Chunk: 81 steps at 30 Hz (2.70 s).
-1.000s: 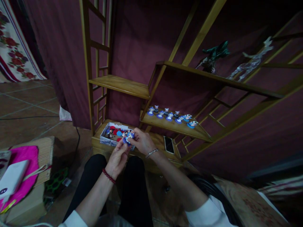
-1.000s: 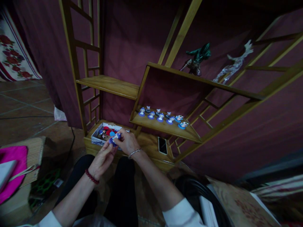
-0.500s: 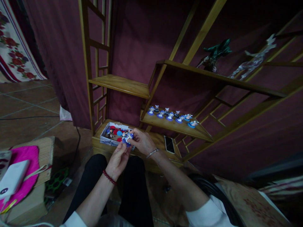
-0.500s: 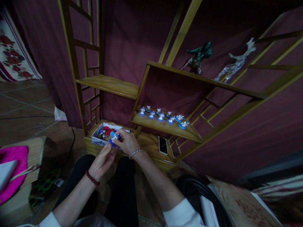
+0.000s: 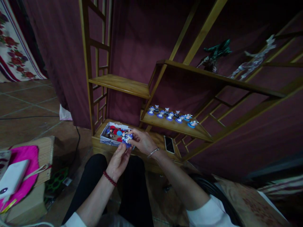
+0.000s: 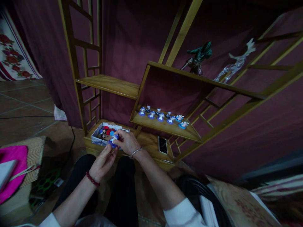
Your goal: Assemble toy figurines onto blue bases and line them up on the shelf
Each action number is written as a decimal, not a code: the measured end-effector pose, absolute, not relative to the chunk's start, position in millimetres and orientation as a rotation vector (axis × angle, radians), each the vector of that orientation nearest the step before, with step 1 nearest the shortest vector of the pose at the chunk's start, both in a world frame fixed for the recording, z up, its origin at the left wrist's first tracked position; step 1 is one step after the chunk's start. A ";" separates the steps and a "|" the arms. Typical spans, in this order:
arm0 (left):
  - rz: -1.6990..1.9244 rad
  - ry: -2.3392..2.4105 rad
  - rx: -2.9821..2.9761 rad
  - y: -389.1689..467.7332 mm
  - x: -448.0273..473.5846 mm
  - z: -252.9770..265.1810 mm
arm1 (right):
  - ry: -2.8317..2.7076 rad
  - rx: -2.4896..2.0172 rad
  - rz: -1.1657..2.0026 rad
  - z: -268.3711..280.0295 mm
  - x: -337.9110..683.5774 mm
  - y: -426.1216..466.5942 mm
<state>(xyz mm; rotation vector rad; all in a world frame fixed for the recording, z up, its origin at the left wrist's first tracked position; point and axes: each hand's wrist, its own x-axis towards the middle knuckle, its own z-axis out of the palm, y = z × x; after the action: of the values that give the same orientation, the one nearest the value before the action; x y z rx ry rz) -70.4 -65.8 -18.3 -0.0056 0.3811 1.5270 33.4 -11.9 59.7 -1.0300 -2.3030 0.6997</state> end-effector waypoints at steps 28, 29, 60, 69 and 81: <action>1.508 0.358 -0.065 -69.9 -71.0 -17.7 | -2.371 -0.918 0.789 67.3 32.0 -13.1; 1.507 0.356 -0.070 -70.0 -71.1 -18.0 | -2.377 -0.919 0.788 68.0 31.9 -13.3; 1.487 0.284 0.007 -66.6 -71.0 -14.9 | -2.427 -0.859 0.701 73.6 38.2 -11.1; 1.466 0.319 0.067 -67.0 -71.2 -13.1 | -2.471 -0.905 0.627 73.8 40.7 -8.7; 1.467 0.343 0.026 -68.8 -67.8 -13.1 | -2.506 -0.891 0.579 71.6 41.7 -9.6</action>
<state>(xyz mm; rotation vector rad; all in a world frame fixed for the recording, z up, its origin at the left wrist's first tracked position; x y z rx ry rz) -67.8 -68.8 -13.1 0.0257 0.3428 1.4671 41.7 -9.6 71.6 -0.8905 -2.5056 0.5794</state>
